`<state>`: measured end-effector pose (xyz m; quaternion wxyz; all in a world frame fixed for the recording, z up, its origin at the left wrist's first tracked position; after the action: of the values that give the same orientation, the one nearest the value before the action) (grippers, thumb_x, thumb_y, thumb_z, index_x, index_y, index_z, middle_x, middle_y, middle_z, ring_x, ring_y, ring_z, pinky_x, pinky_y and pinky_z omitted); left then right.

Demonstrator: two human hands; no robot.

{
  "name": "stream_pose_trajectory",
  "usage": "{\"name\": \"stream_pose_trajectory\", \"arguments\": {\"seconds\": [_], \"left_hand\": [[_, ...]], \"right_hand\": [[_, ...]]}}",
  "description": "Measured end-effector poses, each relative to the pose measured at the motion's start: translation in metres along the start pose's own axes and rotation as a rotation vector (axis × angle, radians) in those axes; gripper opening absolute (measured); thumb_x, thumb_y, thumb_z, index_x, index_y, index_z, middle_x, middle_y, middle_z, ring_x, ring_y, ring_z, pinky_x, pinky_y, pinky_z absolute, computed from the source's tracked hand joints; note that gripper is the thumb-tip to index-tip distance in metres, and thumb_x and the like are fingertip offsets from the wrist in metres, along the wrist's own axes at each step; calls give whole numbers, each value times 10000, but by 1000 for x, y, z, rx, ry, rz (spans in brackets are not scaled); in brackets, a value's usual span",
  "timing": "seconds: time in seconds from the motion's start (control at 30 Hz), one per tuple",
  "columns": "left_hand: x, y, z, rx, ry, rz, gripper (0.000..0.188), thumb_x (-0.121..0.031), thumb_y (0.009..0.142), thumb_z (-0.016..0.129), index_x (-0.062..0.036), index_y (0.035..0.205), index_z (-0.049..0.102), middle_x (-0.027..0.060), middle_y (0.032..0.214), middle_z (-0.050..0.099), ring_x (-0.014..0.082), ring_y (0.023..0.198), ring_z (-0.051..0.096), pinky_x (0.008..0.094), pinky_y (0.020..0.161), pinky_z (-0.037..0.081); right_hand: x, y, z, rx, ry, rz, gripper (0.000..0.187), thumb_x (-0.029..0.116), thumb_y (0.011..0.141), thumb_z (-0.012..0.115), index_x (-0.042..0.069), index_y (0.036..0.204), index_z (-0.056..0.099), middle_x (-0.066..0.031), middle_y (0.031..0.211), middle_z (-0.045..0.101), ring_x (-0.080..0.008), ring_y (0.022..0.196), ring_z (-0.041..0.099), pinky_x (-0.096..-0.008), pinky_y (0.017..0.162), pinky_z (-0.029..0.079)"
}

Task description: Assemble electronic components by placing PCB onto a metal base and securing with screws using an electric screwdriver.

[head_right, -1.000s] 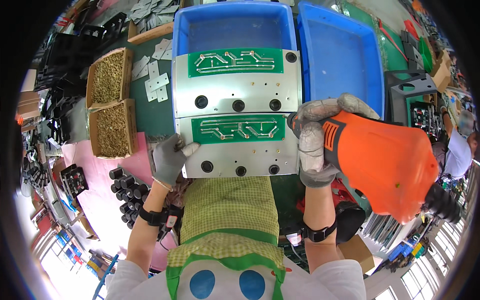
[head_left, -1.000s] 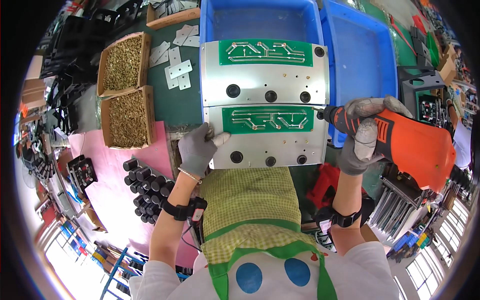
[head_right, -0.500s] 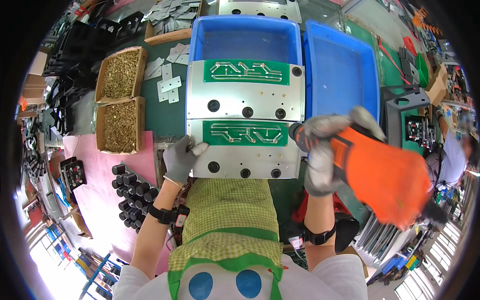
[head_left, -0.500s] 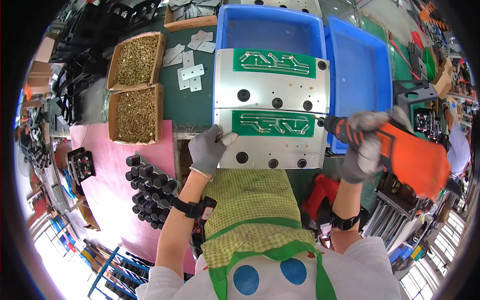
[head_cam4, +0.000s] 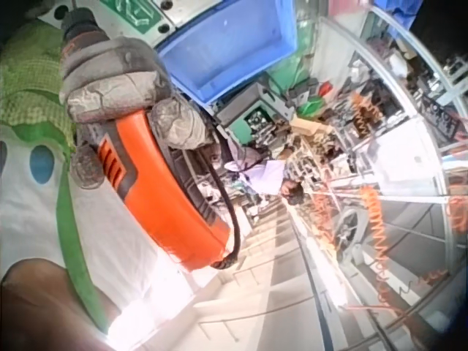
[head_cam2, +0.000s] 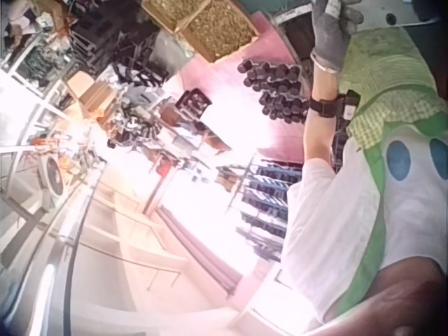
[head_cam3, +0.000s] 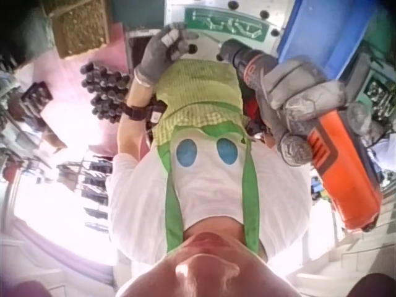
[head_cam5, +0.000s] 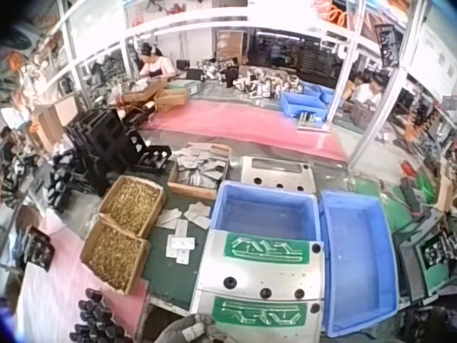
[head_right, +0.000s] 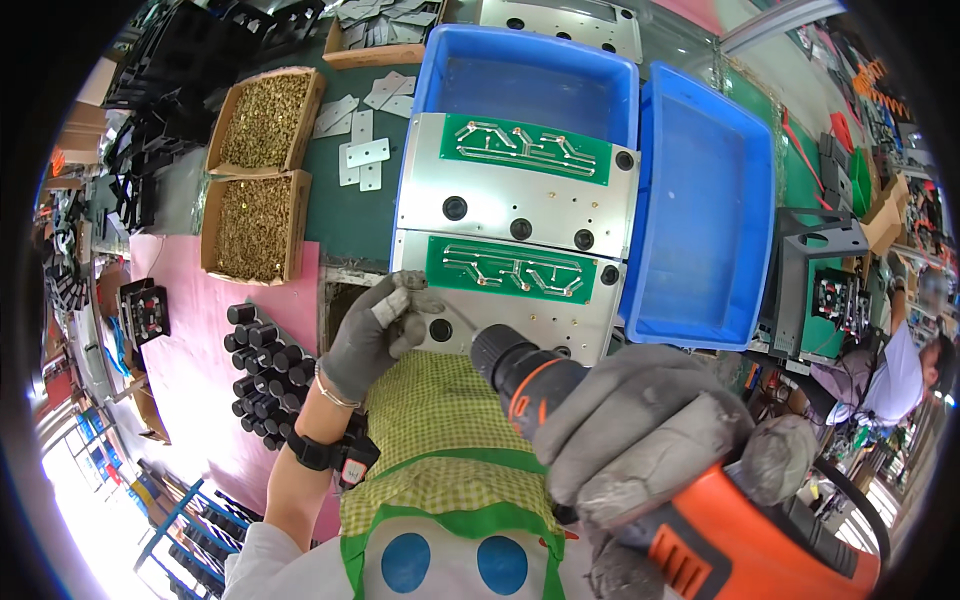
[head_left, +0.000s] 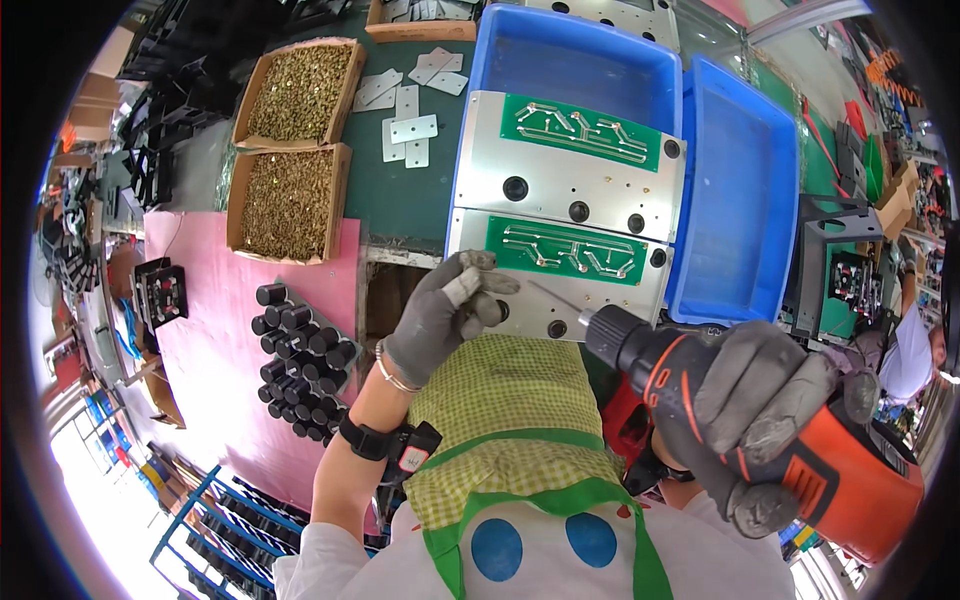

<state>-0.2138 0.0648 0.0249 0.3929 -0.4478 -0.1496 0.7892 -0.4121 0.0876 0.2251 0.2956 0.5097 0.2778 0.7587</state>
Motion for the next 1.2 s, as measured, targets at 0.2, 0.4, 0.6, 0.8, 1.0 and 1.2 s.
{"name": "stream_pose_trajectory", "arguments": {"seconds": [0.2,0.4,0.6,0.8,1.0,1.2], "left_hand": [[25,4,-1,80,30,-51,393,-399,905,448,-38,1055,486,71,866,607,74,557,479,203,502,379],[27,6,2,125,-168,-59,418,-341,908,450,-53,1210,445,100,1098,561,104,818,559,216,581,414],[35,9,-6,149,-174,-63,265,-264,893,499,-58,1061,496,38,915,577,85,709,538,194,542,379],[39,15,1,42,-322,-69,169,-240,880,536,-74,910,528,-16,767,525,72,607,449,192,512,319],[46,15,1,236,-433,-78,276,-348,875,534,-76,834,522,-17,687,490,73,539,382,211,504,302],[48,17,6,211,-362,-73,344,-406,876,512,-71,799,525,-5,618,458,87,487,355,221,486,295]], "right_hand": [[-6,-2,11,87,51,44,517,220,760,676,0,1140,403,-109,877,532,-188,641,535,-263,525,469],[-9,-6,16,135,74,74,502,178,739,697,1,1117,419,-115,865,530,-186,660,529,-253,529,465],[-14,-9,18,197,104,94,490,136,719,718,2,1095,434,-121,854,528,-184,680,523,-243,532,460],[-31,-9,23,311,151,61,481,94,699,739,3,1073,450,-127,842,525,-182,699,516,-234,536,455],[-31,-17,23,293,179,188,475,50,669,758,-2,1035,460,-139,851,521,-185,716,502,-236,547,453],[-40,-12,22,271,316,271,482,38,651,769,-12,1018,462,-149,906,512,-198,734,495,-257,573,462]]}}
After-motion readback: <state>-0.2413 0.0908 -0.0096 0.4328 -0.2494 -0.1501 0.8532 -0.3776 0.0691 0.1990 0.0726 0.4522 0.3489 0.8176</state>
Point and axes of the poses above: each hand's wrist, its own y-axis towards the middle knuckle, its own z-axis out of the palm, x = y × z, the point moved 6 cm from there along y, towards the middle knuckle
